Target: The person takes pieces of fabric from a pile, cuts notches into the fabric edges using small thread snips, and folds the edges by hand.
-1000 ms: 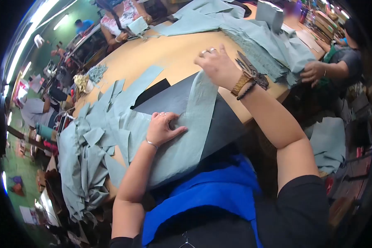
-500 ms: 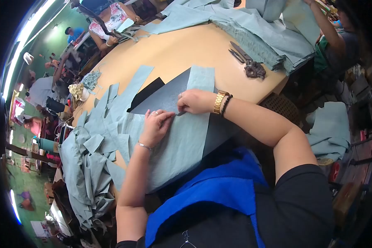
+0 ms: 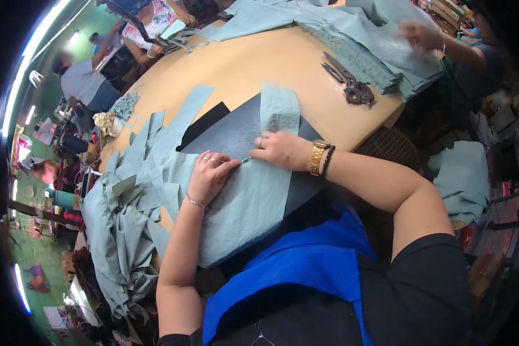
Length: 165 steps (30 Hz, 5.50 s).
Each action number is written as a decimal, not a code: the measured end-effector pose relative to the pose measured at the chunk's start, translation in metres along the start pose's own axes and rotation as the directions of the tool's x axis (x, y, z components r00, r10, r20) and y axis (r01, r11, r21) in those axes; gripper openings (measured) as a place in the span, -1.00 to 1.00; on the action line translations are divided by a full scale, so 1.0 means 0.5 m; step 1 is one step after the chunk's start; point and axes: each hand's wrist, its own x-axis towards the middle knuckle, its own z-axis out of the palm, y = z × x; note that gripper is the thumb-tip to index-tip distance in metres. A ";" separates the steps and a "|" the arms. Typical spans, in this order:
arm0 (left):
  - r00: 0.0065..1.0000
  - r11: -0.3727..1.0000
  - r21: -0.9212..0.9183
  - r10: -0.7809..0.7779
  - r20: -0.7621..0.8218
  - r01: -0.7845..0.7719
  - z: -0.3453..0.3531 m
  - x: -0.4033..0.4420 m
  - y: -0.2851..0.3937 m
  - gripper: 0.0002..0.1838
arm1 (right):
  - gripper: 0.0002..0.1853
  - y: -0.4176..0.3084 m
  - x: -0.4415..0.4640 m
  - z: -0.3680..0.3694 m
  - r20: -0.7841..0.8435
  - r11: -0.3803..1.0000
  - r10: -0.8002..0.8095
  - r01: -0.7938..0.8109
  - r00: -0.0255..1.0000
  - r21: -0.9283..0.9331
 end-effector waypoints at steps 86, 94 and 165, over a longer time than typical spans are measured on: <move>0.841 0.842 0.138 -0.535 0.077 0.522 -0.100 -0.003 0.168 -0.69 | -0.71 -0.021 0.071 0.016 -0.200 0.952 0.227 -0.174 0.953 0.250; 0.860 0.860 0.059 -0.501 -0.099 0.507 0.032 0.071 0.041 -0.83 | -0.83 -0.017 0.076 0.043 -0.201 0.879 0.339 -0.234 0.919 0.416; 0.674 0.658 -0.158 -0.734 0.084 0.736 -0.110 -0.155 0.111 -0.77 | -0.56 0.021 0.078 0.024 -0.121 0.937 0.246 -0.204 0.962 0.283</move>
